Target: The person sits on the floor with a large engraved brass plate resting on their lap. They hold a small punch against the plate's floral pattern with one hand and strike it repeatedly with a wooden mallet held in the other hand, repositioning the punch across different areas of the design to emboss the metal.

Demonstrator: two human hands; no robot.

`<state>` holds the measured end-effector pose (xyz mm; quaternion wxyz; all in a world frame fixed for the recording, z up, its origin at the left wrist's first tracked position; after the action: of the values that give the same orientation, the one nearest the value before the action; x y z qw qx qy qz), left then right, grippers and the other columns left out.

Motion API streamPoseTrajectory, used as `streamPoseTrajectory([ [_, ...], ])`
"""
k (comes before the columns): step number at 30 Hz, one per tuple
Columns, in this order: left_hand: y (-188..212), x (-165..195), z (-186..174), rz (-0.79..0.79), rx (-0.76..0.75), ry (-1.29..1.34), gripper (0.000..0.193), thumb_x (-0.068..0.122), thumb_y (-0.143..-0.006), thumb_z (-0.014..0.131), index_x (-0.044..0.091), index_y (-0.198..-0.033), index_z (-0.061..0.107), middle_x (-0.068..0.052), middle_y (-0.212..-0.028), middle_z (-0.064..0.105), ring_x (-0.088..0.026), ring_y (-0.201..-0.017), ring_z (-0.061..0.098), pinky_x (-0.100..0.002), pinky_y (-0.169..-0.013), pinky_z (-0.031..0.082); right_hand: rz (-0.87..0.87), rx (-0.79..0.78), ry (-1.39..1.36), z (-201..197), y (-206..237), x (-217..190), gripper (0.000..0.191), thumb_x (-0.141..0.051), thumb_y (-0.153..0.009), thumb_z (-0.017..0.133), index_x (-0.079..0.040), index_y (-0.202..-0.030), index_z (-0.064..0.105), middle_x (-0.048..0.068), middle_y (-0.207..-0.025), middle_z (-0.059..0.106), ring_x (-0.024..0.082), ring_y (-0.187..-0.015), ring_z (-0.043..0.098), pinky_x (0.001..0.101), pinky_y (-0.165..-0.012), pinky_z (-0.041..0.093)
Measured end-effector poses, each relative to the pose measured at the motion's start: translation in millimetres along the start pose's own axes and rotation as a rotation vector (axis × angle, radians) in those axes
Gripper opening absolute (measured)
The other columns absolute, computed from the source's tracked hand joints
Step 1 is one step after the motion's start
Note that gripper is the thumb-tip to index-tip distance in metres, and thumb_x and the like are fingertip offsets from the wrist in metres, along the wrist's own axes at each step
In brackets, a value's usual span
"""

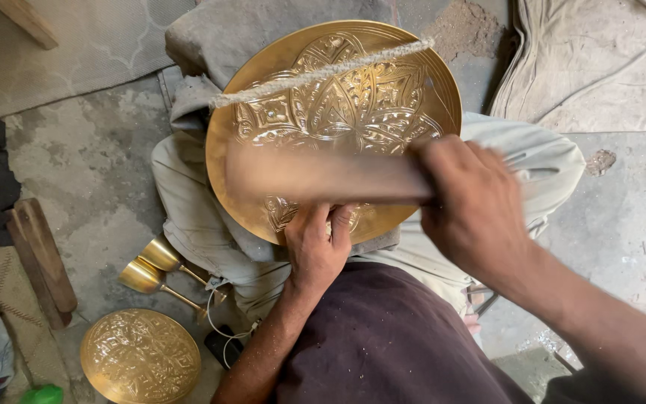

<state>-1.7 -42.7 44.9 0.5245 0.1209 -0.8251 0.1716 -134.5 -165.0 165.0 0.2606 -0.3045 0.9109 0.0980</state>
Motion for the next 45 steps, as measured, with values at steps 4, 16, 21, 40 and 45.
streamPoseTrajectory([
  [4,2.0,2.9,-1.1,0.077,0.015,-0.093,0.014,0.014,-0.105,0.067,0.001,-0.111,0.066,-0.013,-0.093,0.071,-0.029,-0.08,0.072,-0.041,-0.069,0.057,-0.136,0.014,0.126,-0.4,-0.4,-11.6,0.041,-0.005,-0.083,0.071,-0.011,-0.123,0.059,0.008,-0.1,0.062,0.025,-0.091,0.061,0.0413,-0.082,0.046],
  [16,2.2,-2.3,0.4,-0.018,-0.013,-0.115,0.017,0.017,-0.103,0.067,0.002,-0.112,0.064,-0.015,-0.095,0.068,-0.029,-0.079,0.072,-0.042,-0.068,0.056,-0.131,0.024,0.325,8.4,6.7,-2.0,0.041,-0.003,-0.081,0.073,-0.012,-0.12,0.063,0.009,-0.101,0.064,0.028,-0.092,0.062,0.0456,-0.082,0.045],
  [21,2.5,-0.8,-0.6,-0.011,-0.012,-0.078,0.022,0.019,-0.106,0.065,0.0,-0.117,0.063,-0.015,-0.098,0.068,-0.032,-0.084,0.072,-0.043,-0.07,0.056,-0.043,-0.021,0.085,9.6,7.9,5.7,0.037,-0.008,-0.086,0.07,-0.01,-0.121,0.057,0.01,-0.099,0.062,0.029,-0.09,0.06,0.0455,-0.081,0.047],
  [40,7.1,-4.9,1.1,0.023,0.007,-0.142,0.018,0.019,-0.103,0.067,0.001,-0.104,0.065,-0.014,-0.091,0.069,-0.033,-0.082,0.071,-0.045,-0.071,0.053,-0.059,-0.122,0.476,16.0,14.0,16.5,0.028,-0.01,-0.091,0.065,-0.013,-0.118,0.062,0.007,-0.094,0.067,0.024,-0.082,0.062,0.0437,-0.075,0.046],
  [45,7.0,-5.5,1.3,0.005,0.005,-0.125,0.019,0.018,-0.104,0.066,-0.001,-0.107,0.065,-0.016,-0.094,0.069,-0.034,-0.084,0.071,-0.045,-0.072,0.054,-0.005,-0.178,0.473,18.7,18.5,26.4,0.026,-0.006,-0.096,0.062,-0.014,-0.12,0.063,0.007,-0.095,0.067,0.023,-0.081,0.061,0.0422,-0.077,0.046],
])
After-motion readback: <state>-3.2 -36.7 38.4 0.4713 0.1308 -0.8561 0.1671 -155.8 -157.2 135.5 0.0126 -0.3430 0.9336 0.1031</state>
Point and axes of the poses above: each hand's wrist, its own y-axis away from the middle knuckle, its own z-axis out of the palm, x = y × z, the point moved 8 cm from there along -y, towards the middle knuckle
